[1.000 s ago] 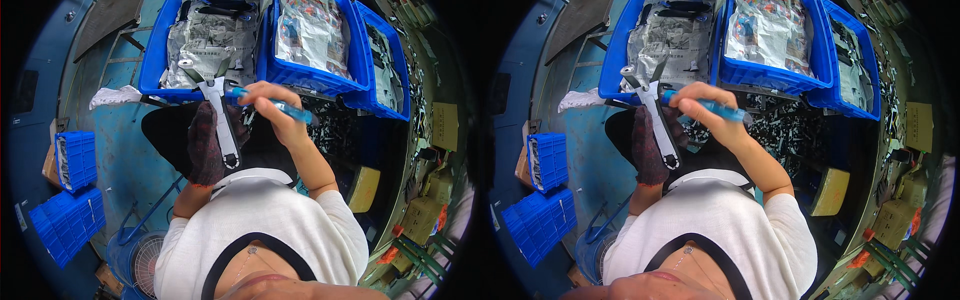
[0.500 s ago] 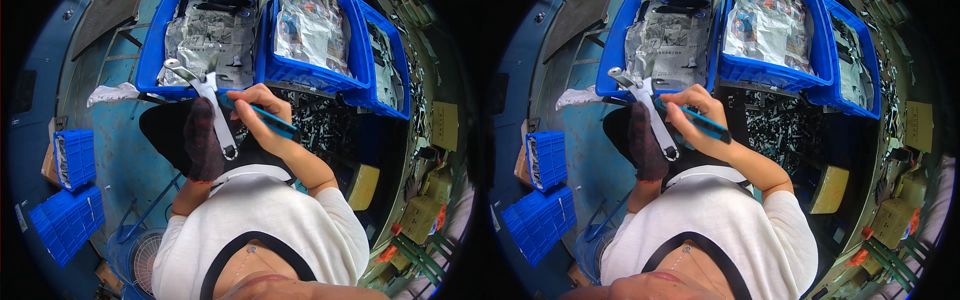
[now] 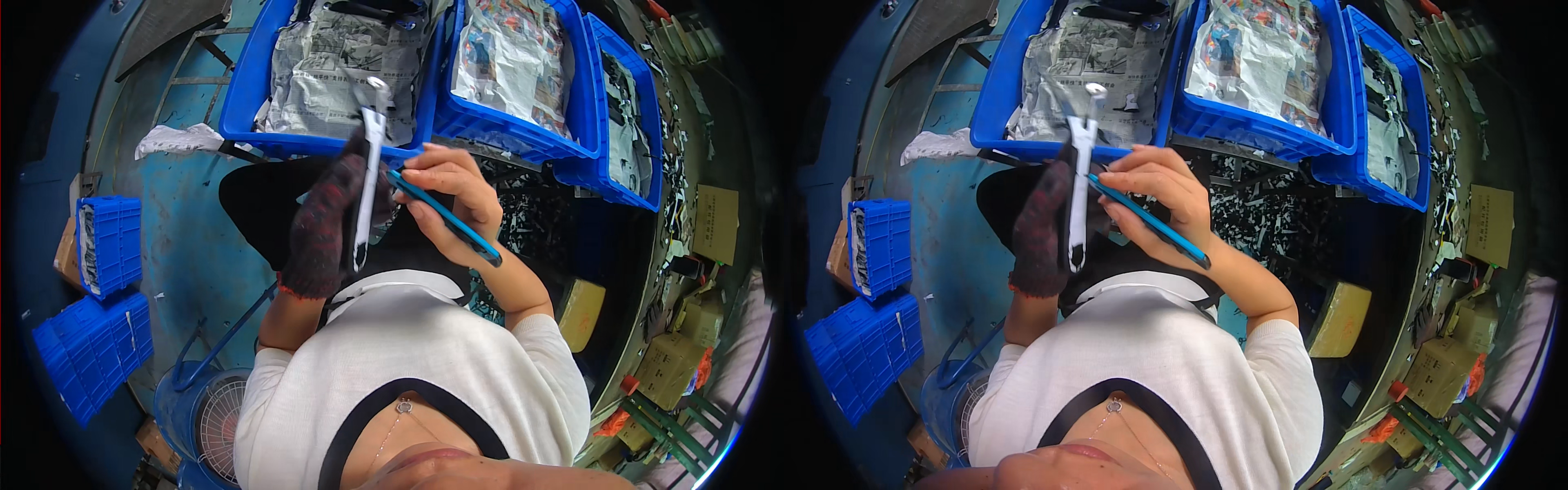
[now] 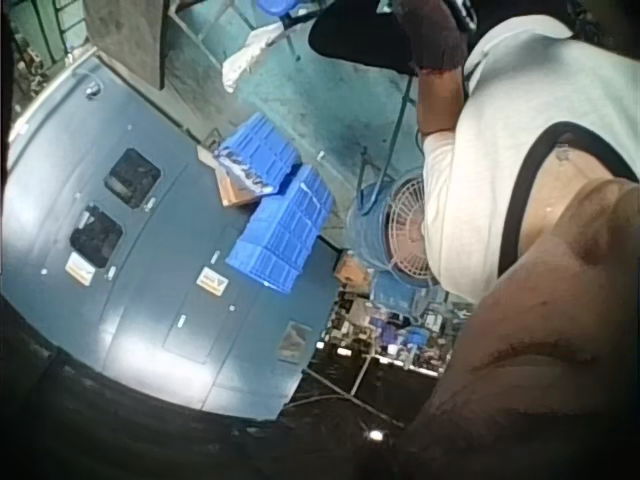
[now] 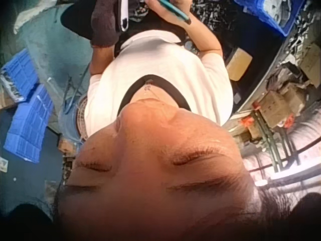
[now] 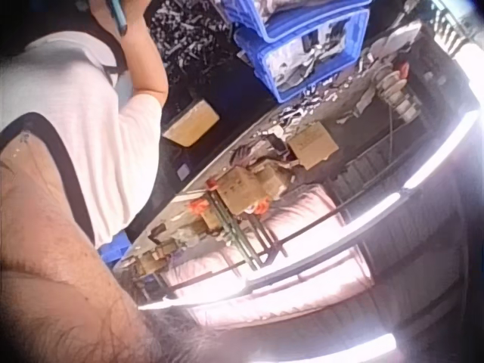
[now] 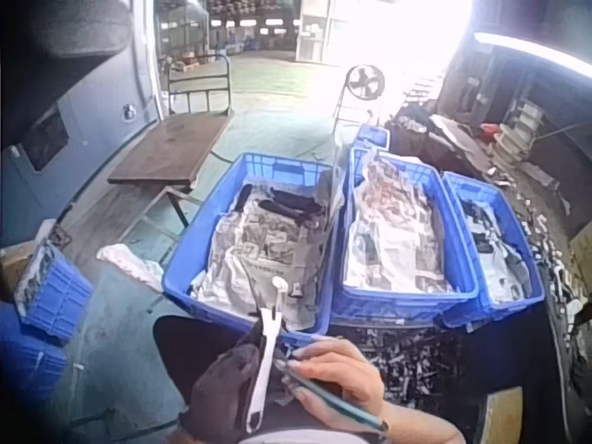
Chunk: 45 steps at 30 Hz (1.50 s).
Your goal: The person assembles a metal bracket by attaching a plastic cover to it with screws, tightening them with a screwdriver.
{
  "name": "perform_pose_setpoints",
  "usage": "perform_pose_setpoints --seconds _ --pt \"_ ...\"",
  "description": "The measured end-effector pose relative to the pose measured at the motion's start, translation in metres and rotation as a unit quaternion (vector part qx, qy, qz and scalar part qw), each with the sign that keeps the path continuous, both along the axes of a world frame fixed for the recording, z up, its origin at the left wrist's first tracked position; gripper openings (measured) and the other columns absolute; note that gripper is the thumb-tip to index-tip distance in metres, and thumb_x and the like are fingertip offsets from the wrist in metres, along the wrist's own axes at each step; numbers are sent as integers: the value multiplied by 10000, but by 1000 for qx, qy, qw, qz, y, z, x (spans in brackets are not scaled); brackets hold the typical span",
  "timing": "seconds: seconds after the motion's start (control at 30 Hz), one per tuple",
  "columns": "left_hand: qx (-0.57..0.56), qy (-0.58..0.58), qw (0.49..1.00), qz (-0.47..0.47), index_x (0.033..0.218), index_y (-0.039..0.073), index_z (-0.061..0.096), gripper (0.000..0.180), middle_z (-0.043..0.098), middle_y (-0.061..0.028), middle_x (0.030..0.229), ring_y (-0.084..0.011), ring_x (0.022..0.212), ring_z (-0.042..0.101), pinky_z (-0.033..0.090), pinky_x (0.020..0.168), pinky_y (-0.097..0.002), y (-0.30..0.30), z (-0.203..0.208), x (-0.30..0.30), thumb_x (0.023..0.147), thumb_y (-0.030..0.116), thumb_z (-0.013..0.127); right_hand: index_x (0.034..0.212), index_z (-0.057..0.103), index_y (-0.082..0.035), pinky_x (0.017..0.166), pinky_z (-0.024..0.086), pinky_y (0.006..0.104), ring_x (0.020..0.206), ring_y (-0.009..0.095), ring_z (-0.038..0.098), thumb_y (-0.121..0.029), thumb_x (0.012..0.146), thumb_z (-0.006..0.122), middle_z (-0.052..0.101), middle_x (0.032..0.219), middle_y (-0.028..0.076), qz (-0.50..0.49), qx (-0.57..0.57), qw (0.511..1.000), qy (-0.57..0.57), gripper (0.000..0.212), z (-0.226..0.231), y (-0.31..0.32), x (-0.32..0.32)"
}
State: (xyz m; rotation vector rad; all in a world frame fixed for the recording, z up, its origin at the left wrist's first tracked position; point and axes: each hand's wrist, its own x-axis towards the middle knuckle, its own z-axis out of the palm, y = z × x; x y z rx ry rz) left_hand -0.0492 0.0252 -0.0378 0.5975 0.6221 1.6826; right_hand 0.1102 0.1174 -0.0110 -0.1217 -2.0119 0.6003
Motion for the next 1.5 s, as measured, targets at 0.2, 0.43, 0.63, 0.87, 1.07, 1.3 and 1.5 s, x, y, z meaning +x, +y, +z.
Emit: perform_pose_setpoints --seconds 0.2,0.43,0.63,0.87,1.07,1.3,1.5 --pt "-25 99 993 -59 1533 75 342 588 632 -38 1065 -93 884 601 499 731 -237 -17 14 -2 1015 272 536 1046 720 -19 814 557 352 949 269 691 27 717 789 724 940 112 23 57 998 10 339 -1 15 1" --pt "-70 172 981 -51 1531 75 351 553 611 -43 1024 -67 826 546 449 693 -203 -16 15 -8 1028 239 512 993 710 -19 758 566 327 912 256 705 32 729 776 723 948 124 46 78 995 -46 277 11 24 1" --pt "-8 -6 995 -102 1550 65 289 571 584 -14 1032 -51 835 537 439 696 -193 -10 -6 -8 1042 235 486 955 687 -8 767 553 334 901 273 701 37 749 742 714 942 131 26 -18 999 -27 218 -8 17 -7" --pt "168 373 841 355 1456 -10 383 442 586 -97 1134 -160 884 544 468 830 -269 12 -53 8 1042 122 462 954 685 3 797 527 370 896 290 657 52 740 724 677 908 140 -20 -4 1000 -9 223 -10 -10 -33" --pt "164 155 915 335 1380 6 444 440 535 -59 1011 -136 828 485 438 771 -297 13 -27 0 1019 249 516 1095 566 31 968 514 461 1178 396 620 98 835 656 603 980 177 109 -36 988 -102 282 -48 -32 -19" --pt "56 -190 962 186 1299 -9 470 407 522 -65 930 -134 773 470 431 709 -290 12 -20 -12 1015 278 529 1031 517 31 900 561 391 1274 460 535 98 843 678 568 1051 259 187 17 974 -130 257 -47 -33 -11" --pt "113 -405 878 -230 1079 -14 505 377 525 -66 843 -162 757 533 472 651 -276 17 -37 -21 1023 358 522 941 496 46 967 535 455 1221 457 571 -26 906 641 497 1331 376 216 150 951 -161 166 -42 -22 -6"
